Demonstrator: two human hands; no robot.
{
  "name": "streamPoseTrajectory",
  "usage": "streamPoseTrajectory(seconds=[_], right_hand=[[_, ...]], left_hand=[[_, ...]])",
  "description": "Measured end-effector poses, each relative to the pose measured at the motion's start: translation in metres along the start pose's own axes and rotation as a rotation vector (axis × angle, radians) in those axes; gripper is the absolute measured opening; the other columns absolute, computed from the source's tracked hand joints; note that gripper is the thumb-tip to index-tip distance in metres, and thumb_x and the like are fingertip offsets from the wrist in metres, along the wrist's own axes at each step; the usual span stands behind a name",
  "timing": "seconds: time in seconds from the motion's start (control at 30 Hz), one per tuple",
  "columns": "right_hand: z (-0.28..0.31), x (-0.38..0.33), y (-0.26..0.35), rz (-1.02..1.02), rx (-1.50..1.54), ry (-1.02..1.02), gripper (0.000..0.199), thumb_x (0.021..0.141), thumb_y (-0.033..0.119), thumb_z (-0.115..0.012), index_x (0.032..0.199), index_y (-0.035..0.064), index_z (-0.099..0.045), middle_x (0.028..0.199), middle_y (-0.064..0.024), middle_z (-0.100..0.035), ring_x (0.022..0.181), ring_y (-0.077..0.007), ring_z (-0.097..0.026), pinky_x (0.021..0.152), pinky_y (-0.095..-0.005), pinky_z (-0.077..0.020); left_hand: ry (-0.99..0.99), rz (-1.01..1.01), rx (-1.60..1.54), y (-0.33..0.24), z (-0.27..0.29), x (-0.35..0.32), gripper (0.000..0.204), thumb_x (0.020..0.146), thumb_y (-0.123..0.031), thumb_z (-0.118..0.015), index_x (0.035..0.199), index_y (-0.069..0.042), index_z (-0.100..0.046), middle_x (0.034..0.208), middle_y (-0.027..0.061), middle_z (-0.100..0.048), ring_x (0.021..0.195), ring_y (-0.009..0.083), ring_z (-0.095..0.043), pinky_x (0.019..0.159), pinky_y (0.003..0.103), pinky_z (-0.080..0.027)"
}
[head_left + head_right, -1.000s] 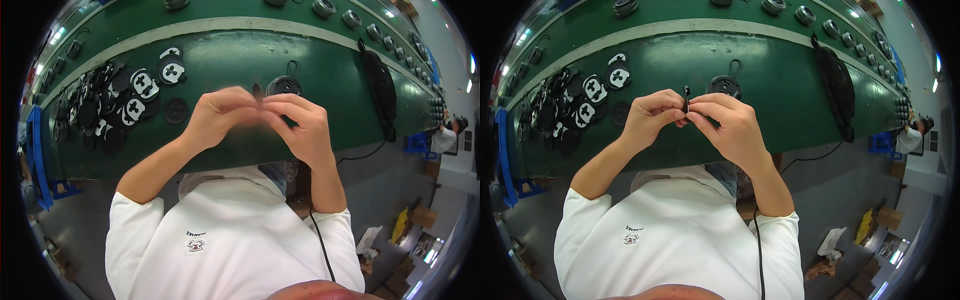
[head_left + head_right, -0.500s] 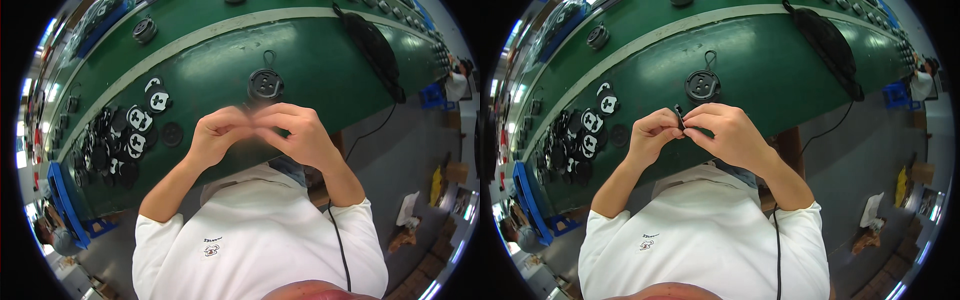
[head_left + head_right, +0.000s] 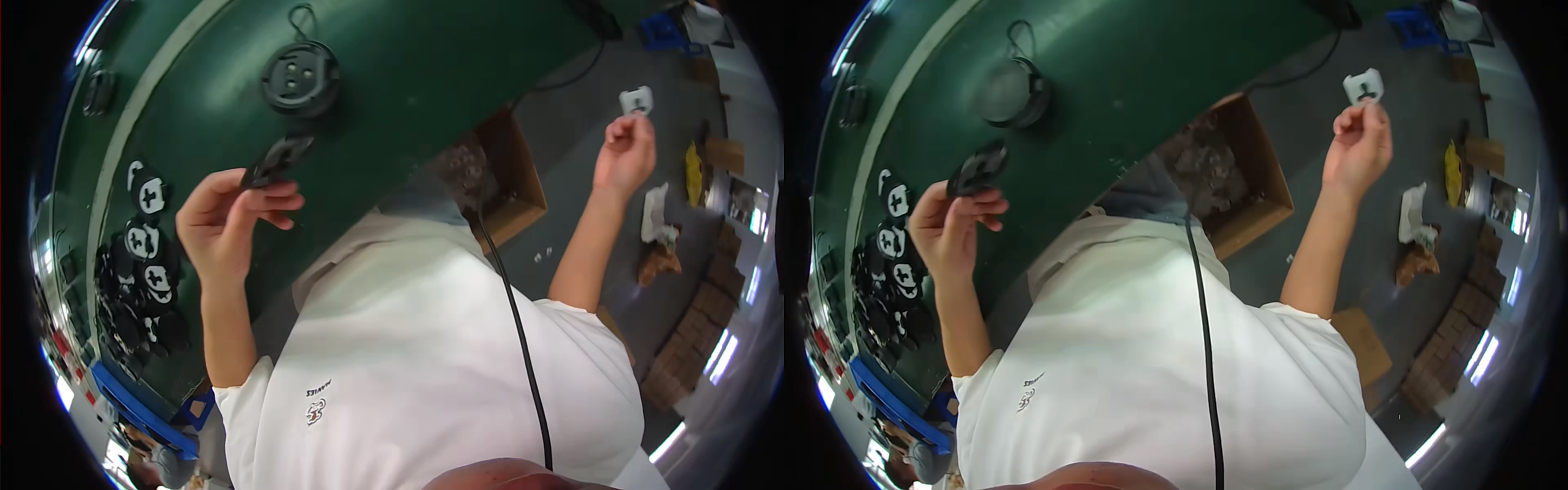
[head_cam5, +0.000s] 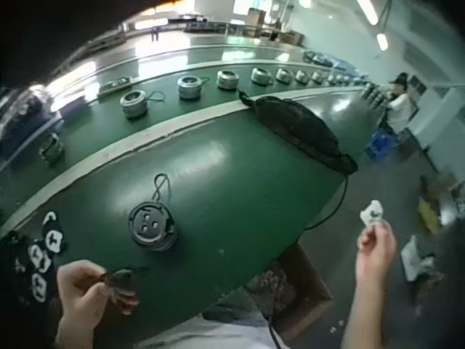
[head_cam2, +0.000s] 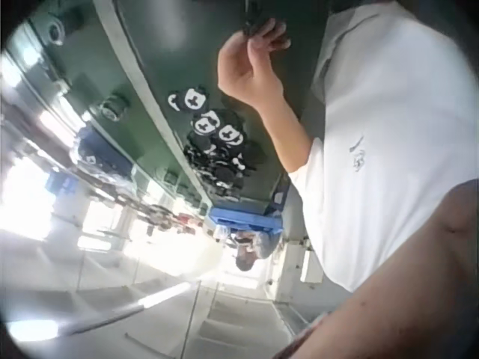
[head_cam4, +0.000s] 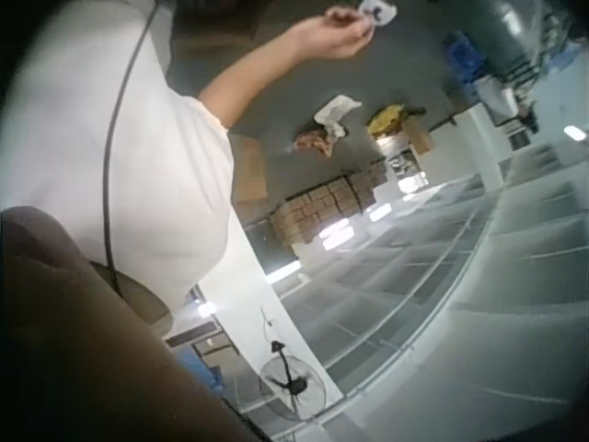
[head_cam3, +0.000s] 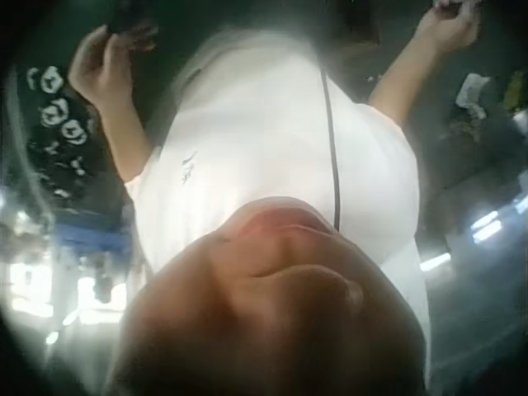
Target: Assembling small black plastic circular components at a factory workbench.
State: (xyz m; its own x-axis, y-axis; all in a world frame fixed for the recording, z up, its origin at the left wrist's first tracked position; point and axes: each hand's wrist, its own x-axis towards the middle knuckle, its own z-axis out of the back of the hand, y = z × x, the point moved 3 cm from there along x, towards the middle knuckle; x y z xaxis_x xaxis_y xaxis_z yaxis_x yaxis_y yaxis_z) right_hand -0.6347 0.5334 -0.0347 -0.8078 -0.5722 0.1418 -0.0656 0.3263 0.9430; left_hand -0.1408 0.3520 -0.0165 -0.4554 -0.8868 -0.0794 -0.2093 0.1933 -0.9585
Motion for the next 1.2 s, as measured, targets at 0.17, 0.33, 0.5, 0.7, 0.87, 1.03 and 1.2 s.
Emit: streamPoseTrajectory(seconds=[0.17, 0.33, 0.5, 0.7, 0.87, 1.03, 1.2], right_hand=[[0.108, -0.076, -0.096, -0.439, -1.085, -0.077, 0.024, 0.102, 0.02, -0.073, 0.117, 0.002, -0.078, 0.091, -0.0083, -0.076, 0.074, -0.0136, -0.067, 0.07, -0.0259, -0.0533], [0.028, -0.07, -0.054, -0.184, -0.971, 0.102, 0.026, 0.103, 0.016, -0.071, 0.123, 0.0008, -0.077, 0.104, -0.0083, -0.08, 0.088, -0.0165, -0.072, 0.083, -0.0278, -0.0571], [-0.144, -0.079, 0.01, 0.022, -0.463, 0.74, 0.034, 0.094, 0.008, -0.079, 0.128, 0.002, -0.075, 0.113, -0.0097, -0.077, 0.093, -0.0182, -0.069, 0.084, -0.0274, -0.0571], [-0.208, -0.091, -0.002, 0.264, -0.336, 1.039, 0.044, 0.078, 0.0, -0.088, 0.121, 0.0021, -0.078, 0.102, -0.0069, -0.074, 0.081, -0.0158, -0.064, 0.076, -0.0246, -0.0542], [-0.216, -0.087, 0.005, 0.304, -0.286, 0.891, 0.039, 0.079, -0.005, -0.086, 0.117, 0.0007, -0.079, 0.099, -0.0058, -0.073, 0.076, -0.0138, -0.062, 0.072, -0.0214, -0.0522], [-0.218, -0.062, -0.021, 0.073, -0.379, 0.748, 0.035, 0.083, -0.009, -0.082, 0.117, -0.0015, -0.078, 0.098, -0.0065, -0.072, 0.077, -0.012, -0.062, 0.07, -0.0198, -0.0511], [-0.229, -0.079, -0.018, -0.097, 0.046, 0.835, 0.032, 0.086, -0.008, -0.082, 0.117, -0.0037, -0.077, 0.099, -0.0072, -0.072, 0.079, -0.0113, -0.062, 0.072, -0.0195, -0.0515]], left_hand=[[0.01, -0.109, 0.012, 0.024, 0.015, 0.008, 0.021, 0.097, 0.005, -0.07, 0.117, 0.009, -0.07, 0.096, 0.021, -0.079, 0.073, 0.0254, -0.076, 0.065, 0.029, -0.063], [-0.036, 0.122, 0.293, 0.004, -0.024, 0.01, 0.027, 0.09, 0.01, -0.076, 0.117, 0.006, -0.075, 0.1, 0.0131, -0.079, 0.075, 0.0164, -0.071, 0.072, 0.025, -0.062], [0.068, 0.041, 0.243, 0.002, -0.051, 0.024, 0.028, 0.091, 0.011, -0.075, 0.118, 0.003, -0.075, 0.104, 0.0091, -0.079, 0.079, 0.0135, -0.072, 0.077, 0.024, -0.063], [0.113, 0.086, 0.311, -0.011, -0.063, 0.026, 0.041, 0.09, 0.016, -0.073, 0.129, 0.006, -0.068, 0.128, 0.0152, -0.071, 0.09, 0.0196, -0.073, 0.08, 0.03, -0.066], [0.169, -0.067, 0.396, -0.023, -0.062, 0.036, 0.062, 0.087, 0.009, -0.08, 0.144, 0.002, -0.059, 0.137, 0.0157, -0.068, 0.101, 0.0238, -0.072, 0.092, 0.033, -0.062], [0.28, -0.523, 1.222, -0.016, -0.037, 0.086, 0.097, 0.076, -0.009, -0.089, 0.161, -0.004, -0.043, 0.161, 0.0136, -0.051, 0.133, 0.03, -0.06, 0.113, 0.039, -0.049], [0.313, -0.189, 1.046, -0.004, -0.028, 0.057, 0.1, 0.076, -0.008, -0.088, 0.164, -0.008, -0.039, 0.162, 0.0137, -0.049, 0.135, 0.0311, -0.059, 0.115, 0.042, -0.047]])
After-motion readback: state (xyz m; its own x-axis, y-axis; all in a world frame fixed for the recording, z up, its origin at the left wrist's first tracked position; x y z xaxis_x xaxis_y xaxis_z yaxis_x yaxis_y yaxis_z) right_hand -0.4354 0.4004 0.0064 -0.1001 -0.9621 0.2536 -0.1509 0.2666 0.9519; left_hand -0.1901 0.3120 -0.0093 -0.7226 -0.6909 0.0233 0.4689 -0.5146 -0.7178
